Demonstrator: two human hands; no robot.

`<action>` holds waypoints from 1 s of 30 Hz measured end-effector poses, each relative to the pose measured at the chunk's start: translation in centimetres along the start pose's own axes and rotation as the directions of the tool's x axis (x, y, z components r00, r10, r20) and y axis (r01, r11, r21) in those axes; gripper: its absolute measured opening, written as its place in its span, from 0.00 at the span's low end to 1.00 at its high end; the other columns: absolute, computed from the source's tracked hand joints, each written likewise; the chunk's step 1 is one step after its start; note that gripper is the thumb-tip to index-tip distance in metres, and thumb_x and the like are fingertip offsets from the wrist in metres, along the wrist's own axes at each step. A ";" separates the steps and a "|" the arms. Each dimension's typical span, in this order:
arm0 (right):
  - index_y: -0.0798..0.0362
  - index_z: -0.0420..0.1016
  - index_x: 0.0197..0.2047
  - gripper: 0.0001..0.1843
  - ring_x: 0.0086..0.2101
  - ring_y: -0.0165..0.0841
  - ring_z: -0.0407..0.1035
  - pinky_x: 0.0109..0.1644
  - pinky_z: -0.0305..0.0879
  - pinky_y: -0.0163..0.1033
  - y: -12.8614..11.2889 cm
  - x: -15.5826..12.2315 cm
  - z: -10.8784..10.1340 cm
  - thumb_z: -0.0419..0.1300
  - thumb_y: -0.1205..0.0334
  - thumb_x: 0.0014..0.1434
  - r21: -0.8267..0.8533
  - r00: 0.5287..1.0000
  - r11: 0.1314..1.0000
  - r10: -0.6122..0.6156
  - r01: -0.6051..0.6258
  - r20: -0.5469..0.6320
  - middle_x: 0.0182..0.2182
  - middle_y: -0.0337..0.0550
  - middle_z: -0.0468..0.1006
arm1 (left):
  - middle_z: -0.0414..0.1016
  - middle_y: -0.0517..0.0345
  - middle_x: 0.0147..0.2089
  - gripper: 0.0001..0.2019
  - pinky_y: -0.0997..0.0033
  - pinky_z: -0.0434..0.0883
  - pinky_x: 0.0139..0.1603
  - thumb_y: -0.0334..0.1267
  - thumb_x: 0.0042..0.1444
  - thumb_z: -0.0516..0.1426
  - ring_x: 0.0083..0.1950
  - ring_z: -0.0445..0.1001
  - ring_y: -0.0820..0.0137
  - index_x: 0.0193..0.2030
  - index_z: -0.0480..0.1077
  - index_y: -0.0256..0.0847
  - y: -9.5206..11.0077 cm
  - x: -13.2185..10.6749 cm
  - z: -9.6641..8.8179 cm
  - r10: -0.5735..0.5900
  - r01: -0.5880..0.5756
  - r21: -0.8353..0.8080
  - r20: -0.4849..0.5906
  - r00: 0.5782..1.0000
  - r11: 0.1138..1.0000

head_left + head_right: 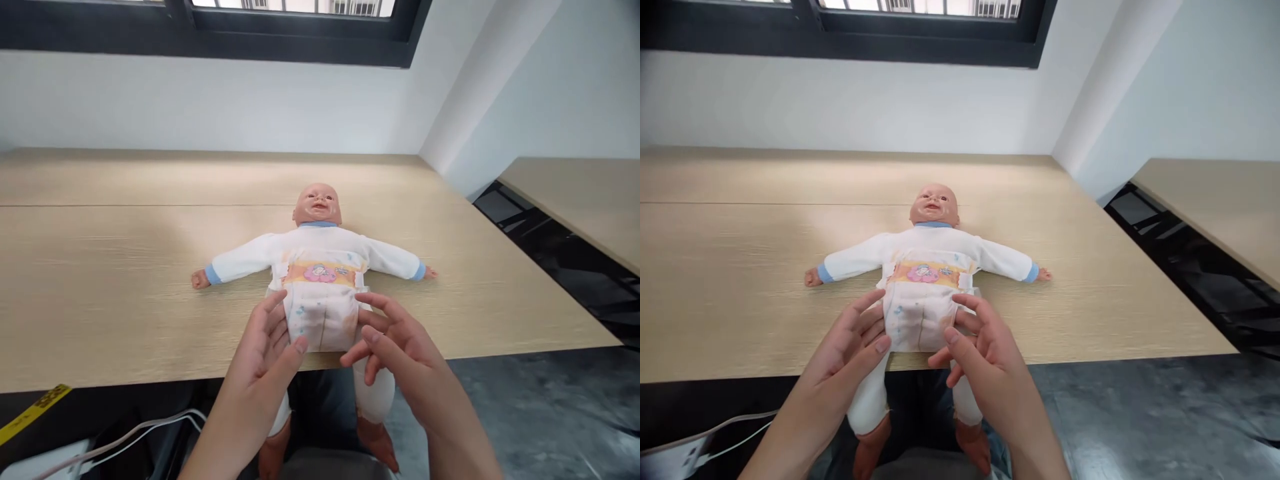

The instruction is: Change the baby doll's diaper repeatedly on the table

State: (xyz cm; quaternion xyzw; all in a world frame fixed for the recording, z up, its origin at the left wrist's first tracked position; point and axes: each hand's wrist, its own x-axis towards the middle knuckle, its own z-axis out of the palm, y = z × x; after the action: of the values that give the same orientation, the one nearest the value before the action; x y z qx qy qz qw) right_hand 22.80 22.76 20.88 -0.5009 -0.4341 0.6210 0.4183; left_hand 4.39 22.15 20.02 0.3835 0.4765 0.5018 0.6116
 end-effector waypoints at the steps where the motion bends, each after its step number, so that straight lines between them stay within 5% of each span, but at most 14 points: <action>1: 0.53 0.58 0.61 0.32 0.31 0.34 0.77 0.24 0.66 0.32 0.0 0.2 -0.1 0.60 0.46 0.60 0.010 1.000 1.000 -0.004 0.003 0.006 0.46 0.54 0.77 | 0.62 0.49 0.68 0.29 0.58 0.62 0.67 0.42 0.59 0.60 0.68 0.61 0.58 0.64 0.56 0.47 0.0 0.0 0.1 0.002 -0.002 0.010 -0.008 1.000 1.000; 13: 0.54 0.59 0.63 0.35 0.32 0.37 0.77 0.22 0.65 0.31 -0.6 0.7 -0.7 0.62 0.47 0.58 0.006 0.990 1.000 0.018 -0.018 -0.142 0.43 0.53 0.78 | 0.65 0.49 0.67 0.29 0.56 0.64 0.66 0.44 0.57 0.61 0.67 0.63 0.56 0.64 0.58 0.48 0.7 0.1 -0.3 -0.059 0.059 0.012 -0.034 0.998 0.998; 18: 0.53 0.58 0.62 0.33 0.28 0.33 0.76 0.19 0.61 0.29 -0.2 0.9 0.2 0.60 0.46 0.59 0.062 0.998 0.997 0.047 -0.048 0.031 0.42 0.51 0.77 | 0.61 0.48 0.69 0.31 0.55 0.64 0.66 0.42 0.57 0.61 0.68 0.61 0.56 0.66 0.56 0.48 0.8 0.4 -0.9 -0.052 0.054 -0.035 0.053 0.997 0.998; 22: 0.52 0.61 0.60 0.30 0.26 0.32 0.75 0.21 0.62 0.29 0.3 1.9 1.6 0.61 0.48 0.59 0.051 0.994 0.997 0.051 -0.056 0.101 0.28 0.40 0.76 | 0.66 0.48 0.66 0.29 0.53 0.64 0.65 0.40 0.57 0.61 0.67 0.63 0.54 0.64 0.59 0.47 0.3 1.6 -0.6 -0.065 0.076 -0.126 0.092 0.994 0.989; 26: 0.49 0.63 0.58 0.25 0.22 0.30 0.72 0.23 0.64 0.30 0.2 2.7 2.7 0.59 0.48 0.61 -0.049 0.991 0.997 0.073 -0.068 0.111 0.19 0.33 0.72 | 0.66 0.48 0.65 0.26 0.50 0.61 0.66 0.38 0.57 0.60 0.66 0.64 0.54 0.62 0.62 0.45 -0.2 2.5 0.5 -0.015 0.028 -0.175 0.074 0.997 0.984; 30: 0.50 0.63 0.57 0.24 0.25 0.32 0.74 0.24 0.65 0.31 0.1 1.9 1.7 0.59 0.48 0.62 -0.101 0.997 0.994 0.048 -0.041 0.064 0.25 0.36 0.75 | 0.65 0.50 0.66 0.24 0.55 0.62 0.66 0.41 0.58 0.61 0.67 0.62 0.55 0.60 0.63 0.46 -0.2 1.5 -0.3 -0.048 0.052 -0.121 0.038 0.998 0.991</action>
State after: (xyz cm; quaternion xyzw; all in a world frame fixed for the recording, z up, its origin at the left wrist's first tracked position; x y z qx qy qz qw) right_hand 20.86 24.33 20.46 -0.5098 -0.4671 0.6240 0.3642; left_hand 4.21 23.52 19.46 0.3421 0.4434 0.5078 0.6546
